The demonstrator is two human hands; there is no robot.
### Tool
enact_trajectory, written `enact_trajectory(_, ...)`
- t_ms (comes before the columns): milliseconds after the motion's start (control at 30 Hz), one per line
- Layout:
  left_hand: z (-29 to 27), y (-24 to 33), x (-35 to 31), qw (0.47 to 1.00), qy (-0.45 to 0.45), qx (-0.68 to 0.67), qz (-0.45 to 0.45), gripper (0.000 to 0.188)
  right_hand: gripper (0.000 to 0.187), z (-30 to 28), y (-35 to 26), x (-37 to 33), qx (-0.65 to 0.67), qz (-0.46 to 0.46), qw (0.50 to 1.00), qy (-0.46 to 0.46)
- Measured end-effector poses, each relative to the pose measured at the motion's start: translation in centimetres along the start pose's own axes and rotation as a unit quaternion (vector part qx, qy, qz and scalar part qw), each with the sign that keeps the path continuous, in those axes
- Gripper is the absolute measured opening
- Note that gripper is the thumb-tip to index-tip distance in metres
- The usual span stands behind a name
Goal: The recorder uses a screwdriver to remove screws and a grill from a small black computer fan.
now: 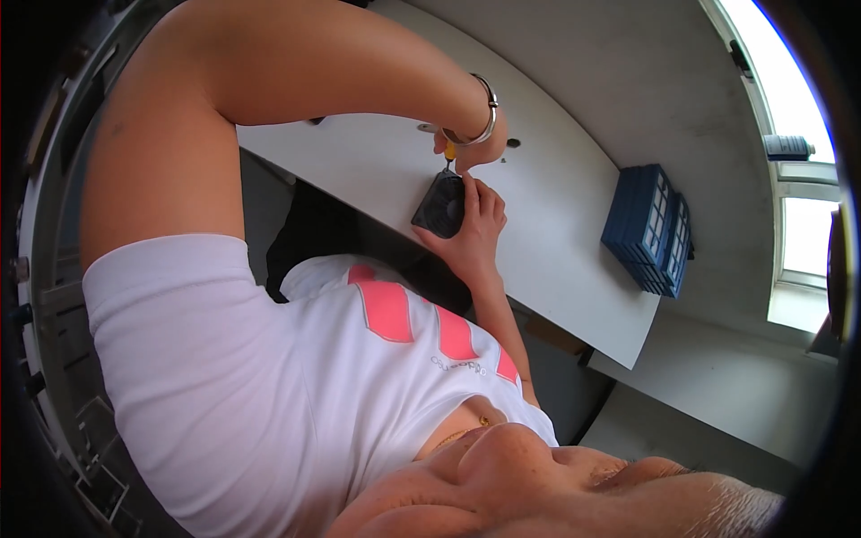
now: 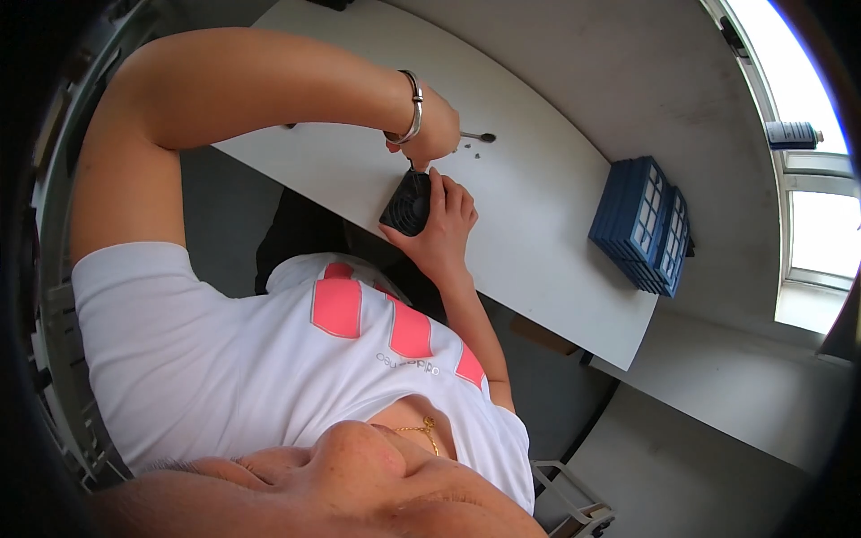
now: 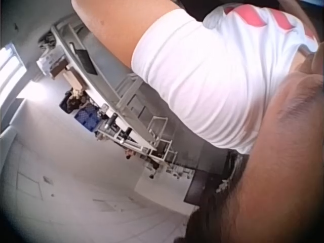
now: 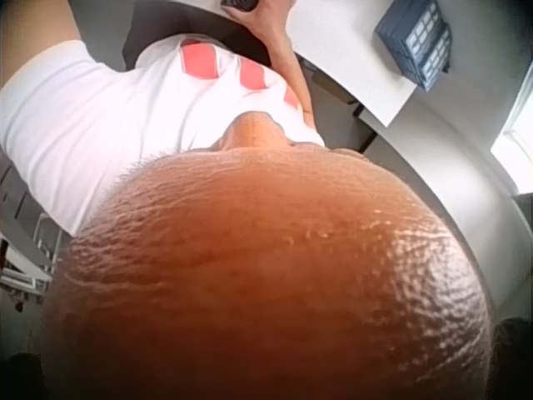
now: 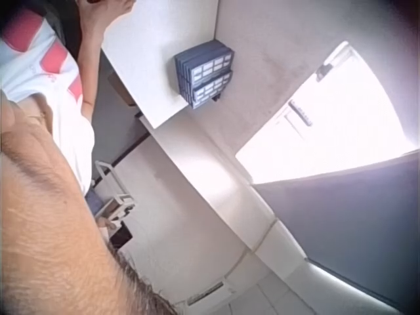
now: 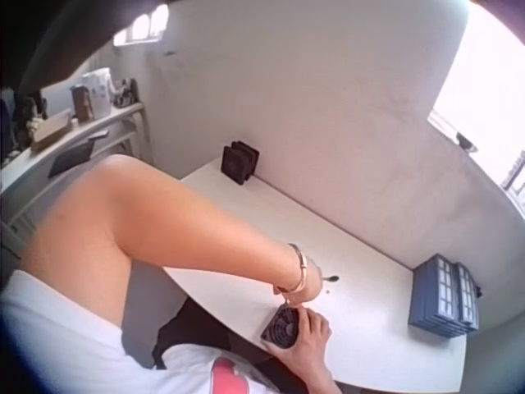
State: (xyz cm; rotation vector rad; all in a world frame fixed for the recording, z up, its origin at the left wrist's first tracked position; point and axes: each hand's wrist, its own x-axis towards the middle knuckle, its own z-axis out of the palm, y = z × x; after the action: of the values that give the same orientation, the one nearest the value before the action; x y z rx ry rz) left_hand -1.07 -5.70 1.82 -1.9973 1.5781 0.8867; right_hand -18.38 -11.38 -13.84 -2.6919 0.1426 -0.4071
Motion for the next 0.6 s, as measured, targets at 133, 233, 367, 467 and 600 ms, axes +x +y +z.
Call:
enact_trajectory(133, 1.6, 1.1, -0.2, 0.966, 0.118, 0.230, 0.030, 0.018, 0.107, 0.2, 0.3, -0.1, -0.003, -0.008, 1.000, 0.008)
enact_trajectory(233, 2.5, 1.2, -0.3, 0.964, 0.180, 0.186, 0.060, 0.014, 0.108, 0.2, 0.1, -0.2, -0.006, -0.015, 1.000, 0.006)
enact_trajectory(367, 2.9, -1.1, -0.9, 0.982, 0.187, 0.005, 0.008, 0.016, 0.109, 0.3, 0.1, -0.1, -0.016, -0.007, 1.000, 0.004)
enact_trajectory(467, 6.1, -4.4, -0.9, 0.946, 0.243, -0.212, 0.025, 0.026, 0.111, -0.2, 0.0, -0.1, -0.033, -0.006, 0.999, -0.004)
enact_trajectory(600, 13.2, -5.3, -1.0, 0.776, 0.418, -0.472, 0.001, 0.028, 0.095, -2.6, 0.3, 0.7, -0.004, -0.028, 0.999, -0.024)
